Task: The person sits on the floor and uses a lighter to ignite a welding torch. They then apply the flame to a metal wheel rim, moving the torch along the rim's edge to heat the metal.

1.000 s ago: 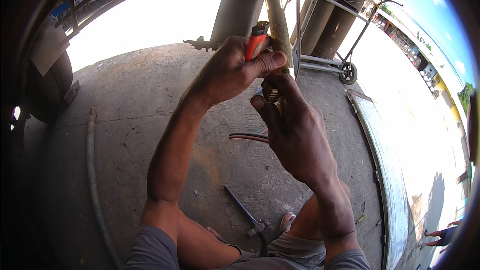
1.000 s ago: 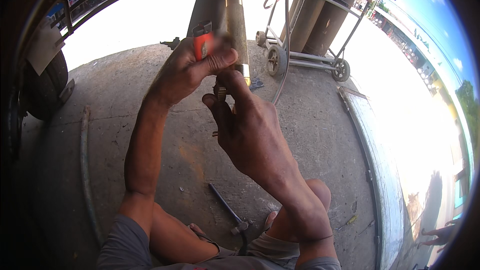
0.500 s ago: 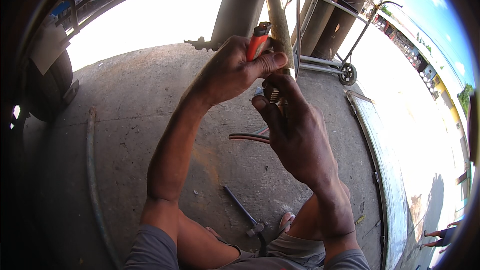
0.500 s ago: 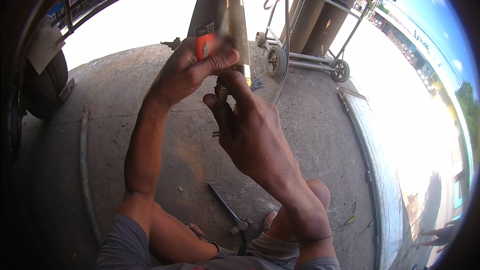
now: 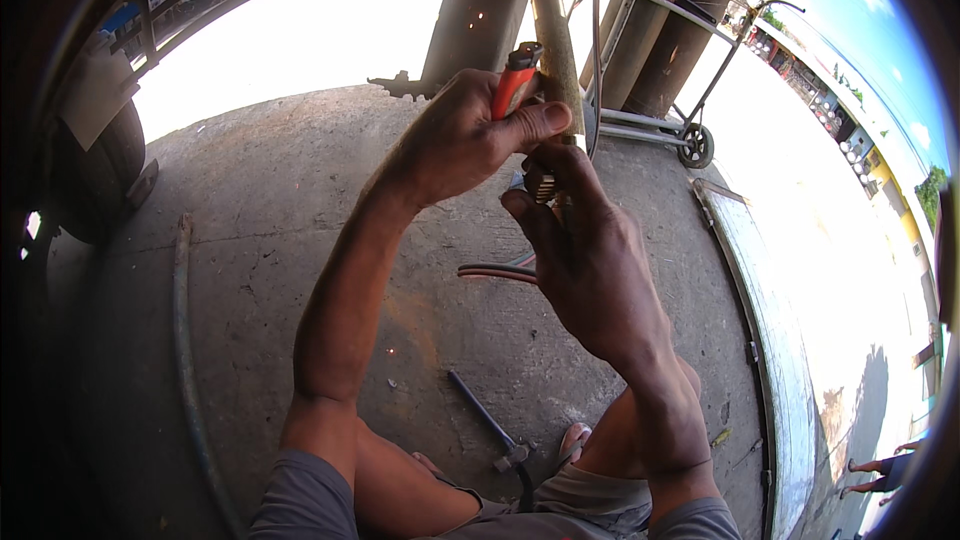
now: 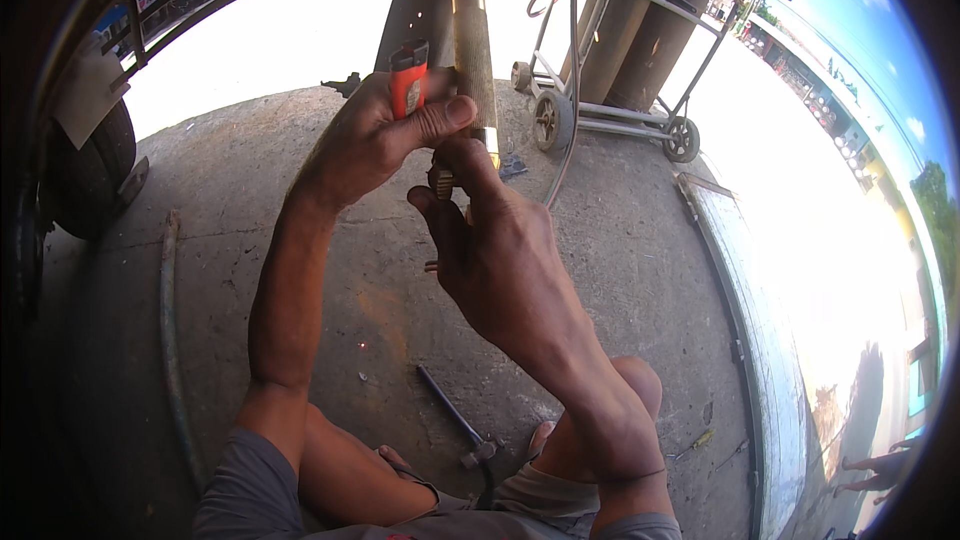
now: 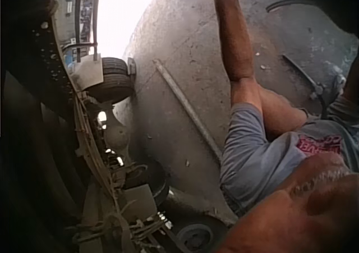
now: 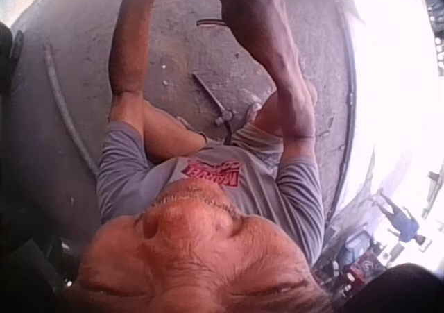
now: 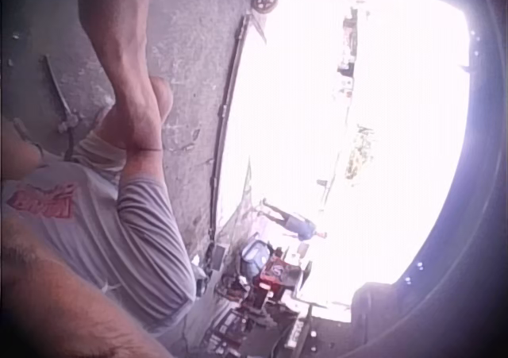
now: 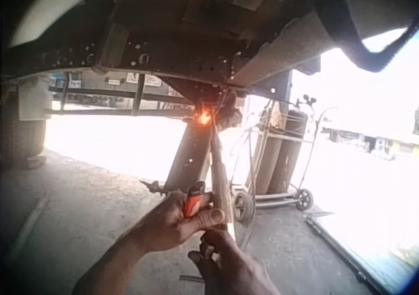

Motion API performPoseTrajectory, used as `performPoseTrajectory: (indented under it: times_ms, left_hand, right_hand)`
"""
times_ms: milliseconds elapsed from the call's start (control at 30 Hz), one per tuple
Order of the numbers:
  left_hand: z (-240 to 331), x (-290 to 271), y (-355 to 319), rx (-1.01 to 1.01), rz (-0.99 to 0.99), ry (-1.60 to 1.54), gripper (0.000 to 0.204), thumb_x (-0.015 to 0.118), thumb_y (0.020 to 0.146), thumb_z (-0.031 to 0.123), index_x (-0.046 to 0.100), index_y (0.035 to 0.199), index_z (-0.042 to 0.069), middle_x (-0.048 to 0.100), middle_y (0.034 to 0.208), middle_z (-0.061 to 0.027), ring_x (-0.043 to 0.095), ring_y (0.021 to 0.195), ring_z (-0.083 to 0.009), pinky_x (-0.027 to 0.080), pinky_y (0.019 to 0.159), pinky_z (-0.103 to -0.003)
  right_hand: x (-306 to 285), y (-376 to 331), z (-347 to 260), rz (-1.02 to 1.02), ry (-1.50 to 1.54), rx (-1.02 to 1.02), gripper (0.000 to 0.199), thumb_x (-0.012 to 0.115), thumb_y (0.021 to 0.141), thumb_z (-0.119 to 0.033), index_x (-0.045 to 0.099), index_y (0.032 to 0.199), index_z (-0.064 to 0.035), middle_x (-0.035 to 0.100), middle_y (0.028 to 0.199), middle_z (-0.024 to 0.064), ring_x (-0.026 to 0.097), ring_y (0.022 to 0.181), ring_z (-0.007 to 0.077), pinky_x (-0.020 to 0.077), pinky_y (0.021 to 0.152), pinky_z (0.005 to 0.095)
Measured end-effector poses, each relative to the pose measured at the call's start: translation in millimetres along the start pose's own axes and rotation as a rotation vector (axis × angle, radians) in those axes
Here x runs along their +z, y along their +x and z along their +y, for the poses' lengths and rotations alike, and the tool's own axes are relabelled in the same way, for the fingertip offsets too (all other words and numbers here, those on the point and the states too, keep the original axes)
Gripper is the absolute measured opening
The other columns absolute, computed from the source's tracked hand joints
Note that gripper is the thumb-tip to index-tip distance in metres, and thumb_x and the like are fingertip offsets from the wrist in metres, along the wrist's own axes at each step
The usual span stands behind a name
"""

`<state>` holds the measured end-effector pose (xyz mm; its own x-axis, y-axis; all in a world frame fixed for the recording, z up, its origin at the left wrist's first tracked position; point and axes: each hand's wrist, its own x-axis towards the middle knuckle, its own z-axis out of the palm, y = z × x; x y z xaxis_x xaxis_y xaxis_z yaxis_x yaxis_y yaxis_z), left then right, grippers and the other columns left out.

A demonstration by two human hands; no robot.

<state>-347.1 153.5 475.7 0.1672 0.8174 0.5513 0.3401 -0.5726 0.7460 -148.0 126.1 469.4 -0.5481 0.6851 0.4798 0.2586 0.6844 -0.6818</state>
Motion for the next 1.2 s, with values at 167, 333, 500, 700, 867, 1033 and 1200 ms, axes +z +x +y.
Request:
performPoseTrajectory:
  times_ms: [167,333,500,700,867,1033,1200]
  left_hand:
    - [-3,0,0,-0.013,0.002,0.021,0.043,0.064,0.109,0.045,0.077,0.115,0.004,0.079,0.097,-0.0081,0.076,0.096,-0.0177,0.059,0.096,-0.038]
    - [-4,3,0,-0.014,0.03,0.02,0.04,0.067,0.109,0.04,0.078,0.112,0.002,0.079,0.095,-0.0092,0.077,0.093,-0.0179,0.06,0.092,-0.039]
    - [-2,6,1,-0.031,0.065,-0.013,0.032,0.071,0.108,0.031,0.079,0.106,0.001,0.08,0.09,-0.0104,0.075,0.084,-0.0162,0.061,0.082,-0.038]
    - [2,7,0,0.003,0.058,-0.054,0.03,0.07,0.108,0.03,0.079,0.108,0.002,0.08,0.092,-0.0095,0.075,0.086,-0.0162,0.061,0.083,-0.038]
    - [3,6,0,0.012,0.059,-0.04,0.03,0.069,0.108,0.031,0.079,0.109,0.002,0.08,0.092,-0.0094,0.075,0.086,-0.0158,0.061,0.083,-0.038]
    - [3,7,0,0.033,0.069,-0.043,0.031,0.069,0.109,0.031,0.079,0.108,0.002,0.08,0.09,-0.0093,0.075,0.083,-0.0153,0.061,0.08,-0.037]
    - [2,6,0,0.033,0.07,-0.021,0.031,0.069,0.109,0.031,0.079,0.108,0.001,0.08,0.091,-0.01,0.076,0.085,-0.016,0.061,0.082,-0.037]
  right_hand:
    - [-1,-1,2,-0.042,0.059,0.107,0.041,0.068,0.109,-0.029,0.056,0.144,-0.0107,0.078,0.112,0.0205,0.079,0.09,0.0347,0.057,0.075,0.0485]
    - [1,1,7,-0.013,-0.019,0.003,0.036,0.068,0.106,-0.014,0.053,0.138,-0.0056,0.076,0.113,0.025,0.079,0.094,0.0434,0.0626,0.075,0.0517]
    - [1,-2,9,0.004,-0.055,0.011,0.039,0.071,0.106,-0.018,0.057,0.142,-0.0092,0.077,0.113,0.0218,0.079,0.1,0.0409,0.0597,0.08,0.0512]
    - [0,-2,4,0.017,-0.08,-0.063,0.031,0.069,0.106,-0.011,0.053,0.132,-0.0044,0.075,0.111,0.0269,0.078,0.091,0.0477,0.0623,0.07,0.0533]
    - [0,-3,0,0.027,-0.11,-0.074,0.03,0.068,0.106,-0.012,0.052,0.131,-0.0046,0.075,0.111,0.0275,0.078,0.091,0.0469,0.063,0.069,0.053]
    - [-4,-5,-6,-0.005,-0.065,0.011,0.033,0.069,0.107,-0.016,0.054,0.136,-0.0078,0.076,0.113,0.0252,0.079,0.095,0.0452,0.062,0.073,0.0524]
    - [-5,-4,-7,-0.009,-0.087,-0.005,0.031,0.068,0.107,-0.014,0.053,0.134,-0.0069,0.076,0.108,0.0261,0.079,0.091,0.0462,0.0642,0.069,0.0525]
